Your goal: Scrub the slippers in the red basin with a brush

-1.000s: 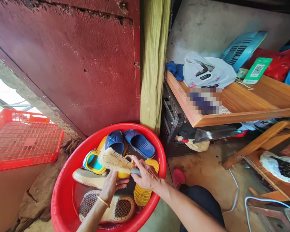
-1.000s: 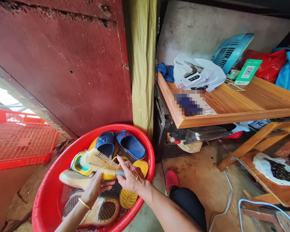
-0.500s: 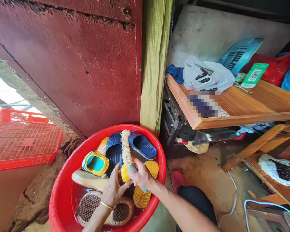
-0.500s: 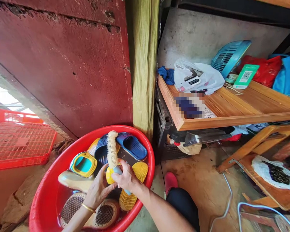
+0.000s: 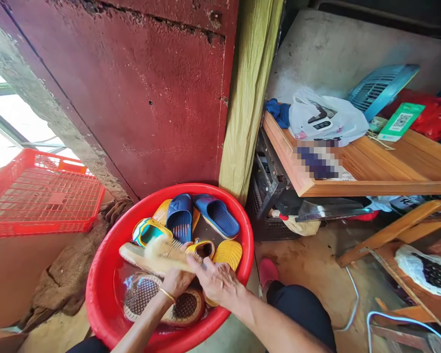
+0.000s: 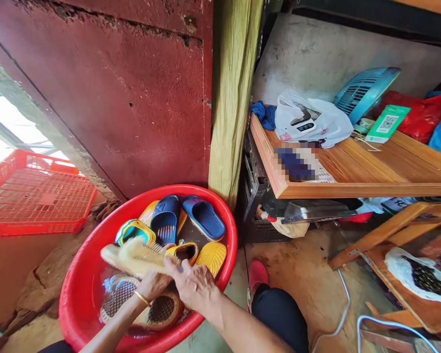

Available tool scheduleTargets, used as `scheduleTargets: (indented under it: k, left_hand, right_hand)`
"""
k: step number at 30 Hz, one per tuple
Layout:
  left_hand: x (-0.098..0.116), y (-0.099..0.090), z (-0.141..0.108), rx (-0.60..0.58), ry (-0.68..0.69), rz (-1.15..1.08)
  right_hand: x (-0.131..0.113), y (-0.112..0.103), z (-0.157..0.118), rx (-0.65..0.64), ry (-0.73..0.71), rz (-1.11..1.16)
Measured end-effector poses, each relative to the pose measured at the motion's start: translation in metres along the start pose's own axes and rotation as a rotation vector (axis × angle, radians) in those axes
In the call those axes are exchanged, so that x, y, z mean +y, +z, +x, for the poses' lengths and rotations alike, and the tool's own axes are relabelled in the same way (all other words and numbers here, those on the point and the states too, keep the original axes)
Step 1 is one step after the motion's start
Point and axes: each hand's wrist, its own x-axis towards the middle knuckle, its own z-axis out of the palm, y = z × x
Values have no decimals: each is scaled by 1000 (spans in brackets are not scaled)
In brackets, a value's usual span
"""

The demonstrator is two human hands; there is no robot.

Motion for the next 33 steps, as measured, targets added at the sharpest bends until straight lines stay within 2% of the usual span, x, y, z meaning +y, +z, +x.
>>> scheduleTargets:
  k: [4,6,8,11,13,15,19,24,27,30,33]
  left_hand:
    - [23,-10,-8,-66,-29,-71]
    - [36,-20,-11,-49,-39,-144]
    - [47,-30,-12,-17,-92,-232]
    - [56,-42,-11,8,-207,-313]
    - [59,-47,-11,57,-249,-349]
    - [59,-50,-10,108,-273,-398]
    - [58,-55,-7,110,-279,-494]
    - [51,-59,-11,32,-205,-378]
    - [40,-53,-16,-84,-44,-198]
    - [32,-42,-23,-181,154,-6]
    - [32,-33,-29,-226,245,71]
  right_hand:
    - [35,-6,14,96,236,70]
    - [56,-8,19,164,314,162]
    - [68,-4,20,259,319,254]
    - [66,12,13,364,298,320]
    - [60,23,7,301,297,320]
    - [58,31,6,218,355,331]
    - [64,27,20,216,532,675]
    - [58,16,42,199,659,1160]
    - [49,15,46,208,692,1480]
    - [45,17,49,212,670,1588]
    - [44,17,57,236,686,1591]
